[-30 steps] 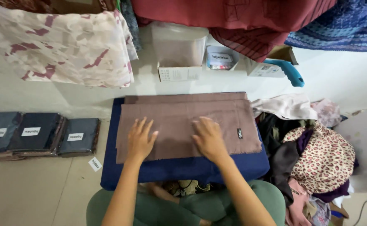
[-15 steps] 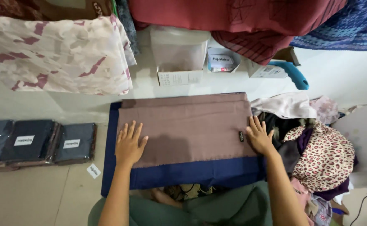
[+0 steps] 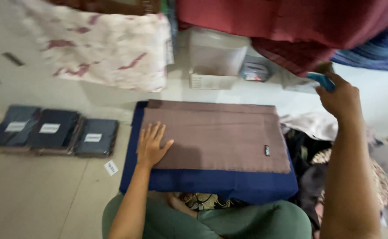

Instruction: The person smooths a brown fabric on a blue mat, uses a lint roller to clean it, and folds it neatly. They then place the folded fabric into a clear plastic bag, seal it, and attach a label.

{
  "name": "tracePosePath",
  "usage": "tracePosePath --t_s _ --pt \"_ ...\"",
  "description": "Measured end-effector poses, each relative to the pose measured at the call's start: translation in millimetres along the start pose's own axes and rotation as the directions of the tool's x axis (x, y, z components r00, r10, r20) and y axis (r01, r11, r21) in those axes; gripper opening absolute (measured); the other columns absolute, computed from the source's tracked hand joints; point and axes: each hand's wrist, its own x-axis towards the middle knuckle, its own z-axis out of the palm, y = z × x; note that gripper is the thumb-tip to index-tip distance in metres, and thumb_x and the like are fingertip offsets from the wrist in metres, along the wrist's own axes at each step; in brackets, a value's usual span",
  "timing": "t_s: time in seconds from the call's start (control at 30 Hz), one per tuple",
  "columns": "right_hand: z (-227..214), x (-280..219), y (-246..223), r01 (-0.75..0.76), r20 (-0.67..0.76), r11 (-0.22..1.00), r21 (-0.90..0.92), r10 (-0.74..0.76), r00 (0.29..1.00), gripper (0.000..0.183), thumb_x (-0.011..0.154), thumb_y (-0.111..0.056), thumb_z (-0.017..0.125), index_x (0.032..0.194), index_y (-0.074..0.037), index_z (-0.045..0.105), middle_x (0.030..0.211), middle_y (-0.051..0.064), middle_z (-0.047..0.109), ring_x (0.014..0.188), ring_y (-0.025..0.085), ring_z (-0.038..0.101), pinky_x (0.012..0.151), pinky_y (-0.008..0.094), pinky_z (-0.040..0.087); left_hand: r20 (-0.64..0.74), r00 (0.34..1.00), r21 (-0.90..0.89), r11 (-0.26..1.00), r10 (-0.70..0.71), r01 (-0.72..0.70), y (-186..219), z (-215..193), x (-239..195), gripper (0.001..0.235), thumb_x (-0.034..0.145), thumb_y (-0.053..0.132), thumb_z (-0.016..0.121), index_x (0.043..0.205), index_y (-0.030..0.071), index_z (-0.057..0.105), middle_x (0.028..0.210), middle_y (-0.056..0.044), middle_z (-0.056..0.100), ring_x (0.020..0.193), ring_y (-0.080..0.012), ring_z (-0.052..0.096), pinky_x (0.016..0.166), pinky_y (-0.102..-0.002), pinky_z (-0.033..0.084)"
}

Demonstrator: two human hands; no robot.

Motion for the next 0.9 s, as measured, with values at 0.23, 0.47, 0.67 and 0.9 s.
tracePosePath --t_s 0.23,0.47,0.67,0.9 --pt "9 -107 -33 0.320 -0.363 0.944 -0.081 -0.327 0.873 0.050 0.106 -0.001 0.059 0.153 0.013 0.049 0.126 0.045 0.065 0.103 0.063 0.060 0.084 0.063 0.044 -0.020 0.994 -0.035 0.994 -0.103 0.103 -8 -26 -37 0.047 0.103 0.035 0.054 0.144 0.014 0.059 0.151 -0.008 0.056 0.147 -0.0349 0.041 0.117 -0.054 0.033" --pt "233 -262 -56 0.350 -0.075 0.841 -0.413 -0.415 0.907 0.036 0.099 -0.027 0.066 0.134 -0.030 0.061 0.111 0.000 0.074 0.082 0.020 0.072 0.075 0.034 0.057 0.147 0.950 0.112 0.959 -0.275 0.261 -10 -26 -49 0.059 0.108 0.049 0.029 0.159 0.019 0.037 0.166 -0.001 0.033 0.152 -0.0379 0.027 0.118 -0.055 0.026" --pt "244 -273 -246 0.498 0.043 0.843 0.205 -0.516 0.856 0.053 0.097 -0.028 0.060 0.149 -0.030 0.048 0.103 0.013 0.067 0.051 0.038 0.063 0.038 0.049 0.049 0.252 0.892 0.103 0.927 -0.376 0.361 -8 -27 -46 0.062 0.108 0.042 0.020 0.163 0.013 0.025 0.170 -0.002 0.023 0.156 -0.0292 0.018 0.121 -0.049 0.019" --pt "317 -178 -355 0.369 0.246 0.913 0.172 -0.402 0.882 0.047 0.105 -0.043 0.038 0.152 -0.042 0.041 0.102 0.015 0.068 0.083 0.046 0.074 0.071 0.055 0.061 0.326 0.835 0.170 0.896 -0.444 0.410 3 -46 -40 0.059 0.109 0.042 0.024 0.163 0.018 0.030 0.171 -0.002 0.024 0.157 -0.0275 0.022 0.126 -0.048 0.014"
